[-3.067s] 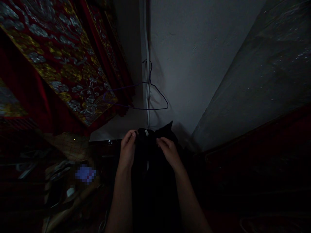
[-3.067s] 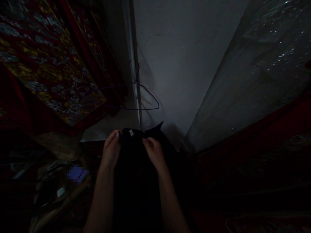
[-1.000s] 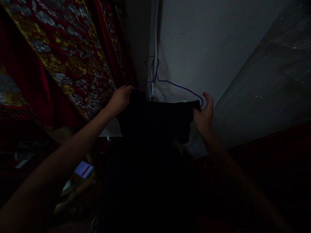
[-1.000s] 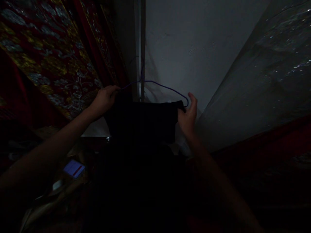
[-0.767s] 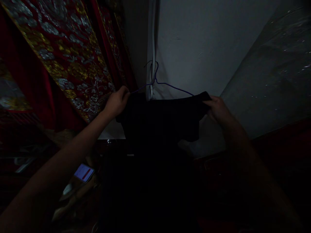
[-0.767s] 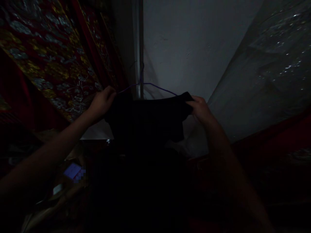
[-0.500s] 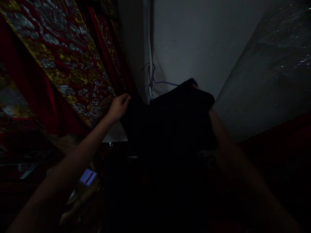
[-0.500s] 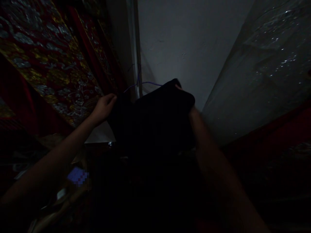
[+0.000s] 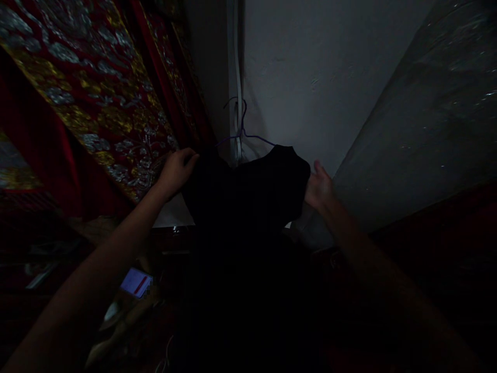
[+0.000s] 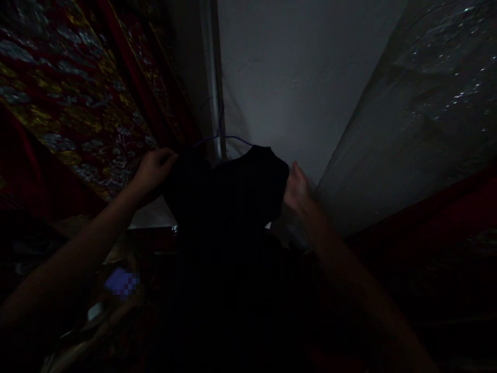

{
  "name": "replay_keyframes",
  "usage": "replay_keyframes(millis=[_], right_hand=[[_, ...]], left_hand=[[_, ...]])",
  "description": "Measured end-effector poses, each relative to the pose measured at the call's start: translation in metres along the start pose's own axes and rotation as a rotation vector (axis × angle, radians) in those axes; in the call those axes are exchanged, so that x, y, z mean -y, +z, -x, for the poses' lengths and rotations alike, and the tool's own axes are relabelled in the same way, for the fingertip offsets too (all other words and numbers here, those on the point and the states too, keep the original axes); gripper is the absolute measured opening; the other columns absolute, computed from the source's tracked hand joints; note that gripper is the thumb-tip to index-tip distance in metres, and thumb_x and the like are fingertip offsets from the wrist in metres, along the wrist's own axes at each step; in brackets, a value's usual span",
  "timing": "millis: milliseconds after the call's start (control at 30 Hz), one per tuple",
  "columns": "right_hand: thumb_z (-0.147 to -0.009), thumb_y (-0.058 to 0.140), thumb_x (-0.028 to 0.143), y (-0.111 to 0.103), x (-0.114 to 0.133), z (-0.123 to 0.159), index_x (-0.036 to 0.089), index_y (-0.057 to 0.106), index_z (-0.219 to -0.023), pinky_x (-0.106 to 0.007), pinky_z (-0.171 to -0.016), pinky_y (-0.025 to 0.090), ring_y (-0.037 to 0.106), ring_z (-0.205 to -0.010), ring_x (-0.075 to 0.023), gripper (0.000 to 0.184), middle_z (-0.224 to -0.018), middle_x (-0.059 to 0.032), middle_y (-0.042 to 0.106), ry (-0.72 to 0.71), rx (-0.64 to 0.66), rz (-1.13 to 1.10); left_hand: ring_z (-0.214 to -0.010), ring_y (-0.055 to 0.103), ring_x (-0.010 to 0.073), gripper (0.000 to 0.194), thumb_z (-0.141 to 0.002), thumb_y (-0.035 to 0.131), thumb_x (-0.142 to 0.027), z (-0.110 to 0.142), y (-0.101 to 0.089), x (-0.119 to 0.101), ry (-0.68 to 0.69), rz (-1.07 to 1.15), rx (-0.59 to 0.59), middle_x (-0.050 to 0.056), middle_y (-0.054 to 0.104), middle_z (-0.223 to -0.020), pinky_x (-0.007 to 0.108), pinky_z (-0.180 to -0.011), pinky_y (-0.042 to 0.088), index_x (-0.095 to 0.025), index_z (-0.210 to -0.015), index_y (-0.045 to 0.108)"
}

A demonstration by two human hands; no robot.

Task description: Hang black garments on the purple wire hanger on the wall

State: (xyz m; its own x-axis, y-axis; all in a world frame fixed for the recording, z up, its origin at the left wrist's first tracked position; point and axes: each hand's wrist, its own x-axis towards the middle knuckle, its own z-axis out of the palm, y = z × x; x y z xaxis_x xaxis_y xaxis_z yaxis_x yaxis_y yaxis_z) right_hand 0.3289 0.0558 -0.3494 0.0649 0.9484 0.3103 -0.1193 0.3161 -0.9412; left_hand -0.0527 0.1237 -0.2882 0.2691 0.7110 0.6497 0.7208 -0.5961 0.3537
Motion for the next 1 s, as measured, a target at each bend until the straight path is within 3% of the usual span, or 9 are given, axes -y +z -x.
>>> replay_keyframes(millis=[100, 267, 433, 533, 600, 667, 767, 867, 1000], right_hand=[[-0.086, 0.05, 0.074, -0.008, 0.013, -0.004, 0.022, 0.071, -0.101, -0.043, -0.092, 0.057, 0.071, -0.103, -0.0281, 0.059, -0.095, -0.0088, 0.076, 0.094, 0.003, -0.022], [-0.074, 0.08, 0.054, 0.002, 0.053, -0.004, 0.02, 0.072, -0.088, -0.035, -0.072, 0.06, 0.074, -0.076, -0.0238, 0.038, -0.078, -0.0051, 0.075, 0.16, 0.043, 0.151], [-0.085, 0.072, 0.042, 0.01, 0.084, 0.003, 0.023, 0.067, -0.074, -0.035, -0.076, 0.06, 0.073, -0.079, -0.0223, 0.023, -0.078, -0.0056, 0.074, 0.076, -0.087, 0.086], [-0.087, 0.068, 0.04, 0.01, 0.09, 0.02, 0.025, 0.065, -0.073, -0.038, -0.081, 0.06, 0.073, -0.084, -0.0236, 0.021, -0.078, -0.0049, 0.072, -0.009, -0.173, 0.022], [-0.084, 0.07, 0.043, 0.02, 0.091, 0.042, 0.025, 0.066, -0.076, -0.039, -0.078, 0.061, 0.073, -0.083, -0.0244, 0.02, -0.076, -0.0041, 0.07, -0.041, -0.15, 0.008], [-0.081, 0.073, 0.048, 0.039, 0.089, 0.069, 0.025, 0.068, -0.082, -0.037, -0.071, 0.06, 0.072, -0.078, -0.0242, 0.023, -0.074, -0.0029, 0.069, -0.017, -0.007, 0.055], [-0.088, 0.065, 0.052, 0.081, 0.081, 0.113, 0.024, 0.068, -0.088, -0.033, -0.066, 0.056, 0.067, -0.075, -0.0211, 0.028, -0.076, -0.0023, 0.068, 0.037, 0.427, 0.271], [-0.096, 0.05, 0.054, 0.117, 0.06, 0.14, 0.02, 0.06, -0.076, -0.027, -0.057, 0.045, 0.057, -0.063, -0.0148, 0.041, -0.069, -0.0014, 0.061, 0.015, 0.748, 0.506], [-0.101, 0.041, 0.052, 0.136, 0.02, 0.136, 0.02, 0.043, -0.065, -0.025, -0.054, 0.032, 0.042, -0.056, -0.0104, 0.048, -0.06, 0.0034, 0.042, -0.084, 0.689, 0.558]], left_hand=[[-0.083, 0.065, 0.0218, 0.025, -0.094, 0.049, -0.034, 0.0, 0.002, -0.001, -0.014, 0.011, -0.067, 0.007, 0.073, -0.092, 0.033, -0.08, 0.048, -0.018, -0.091, 0.068], [-0.089, 0.066, 0.0223, 0.021, -0.094, 0.049, -0.031, -0.013, 0.003, -0.015, -0.016, 0.017, -0.146, 0.007, 0.073, -0.096, 0.034, -0.086, 0.049, -0.019, -0.093, 0.067], [-0.117, 0.059, 0.0247, 0.024, -0.095, 0.054, -0.034, -0.011, -0.012, -0.031, 0.122, 0.022, -0.274, 0.009, 0.066, -0.122, 0.038, -0.105, 0.044, -0.021, -0.112, 0.064], [-0.124, 0.056, 0.0253, 0.03, -0.096, 0.054, -0.044, 0.001, -0.024, -0.05, 0.11, 0.147, -0.295, 0.009, 0.063, -0.127, 0.039, -0.109, 0.041, -0.022, -0.115, 0.062], [-0.115, 0.062, 0.0242, 0.038, -0.098, 0.049, -0.052, 0.01, -0.028, -0.068, 0.025, 0.337, -0.17, 0.01, 0.067, -0.119, 0.039, -0.103, 0.047, -0.021, -0.115, 0.062], [-0.104, 0.067, 0.0235, 0.047, -0.099, 0.041, -0.058, 0.019, -0.027, -0.089, -0.099, 0.595, 0.058, 0.011, 0.07, -0.111, 0.04, -0.094, 0.052, -0.019, -0.117, 0.06], [-0.096, 0.069, 0.0231, 0.044, -0.099, 0.041, -0.055, 0.037, -0.021, -0.12, -0.338, 0.975, 0.408, 0.014, 0.07, -0.106, 0.041, -0.087, 0.055, -0.017, -0.111, 0.061], [-0.07, 0.063, 0.0141, 0.024, -0.093, 0.059, -0.038, 0.06, -0.017, -0.136, -0.599, 1.192, 0.583, 0.006, 0.065, -0.087, 0.036, -0.076, 0.055, -0.019, -0.109, 0.058], [-0.052, 0.045, 0.008, 0.046, -0.085, 0.069, -0.033, 0.083, -0.02, -0.128, -0.693, 1.04, 0.736, -0.005, 0.05, -0.07, 0.024, -0.055, 0.044, -0.02, -0.124, 0.049]])
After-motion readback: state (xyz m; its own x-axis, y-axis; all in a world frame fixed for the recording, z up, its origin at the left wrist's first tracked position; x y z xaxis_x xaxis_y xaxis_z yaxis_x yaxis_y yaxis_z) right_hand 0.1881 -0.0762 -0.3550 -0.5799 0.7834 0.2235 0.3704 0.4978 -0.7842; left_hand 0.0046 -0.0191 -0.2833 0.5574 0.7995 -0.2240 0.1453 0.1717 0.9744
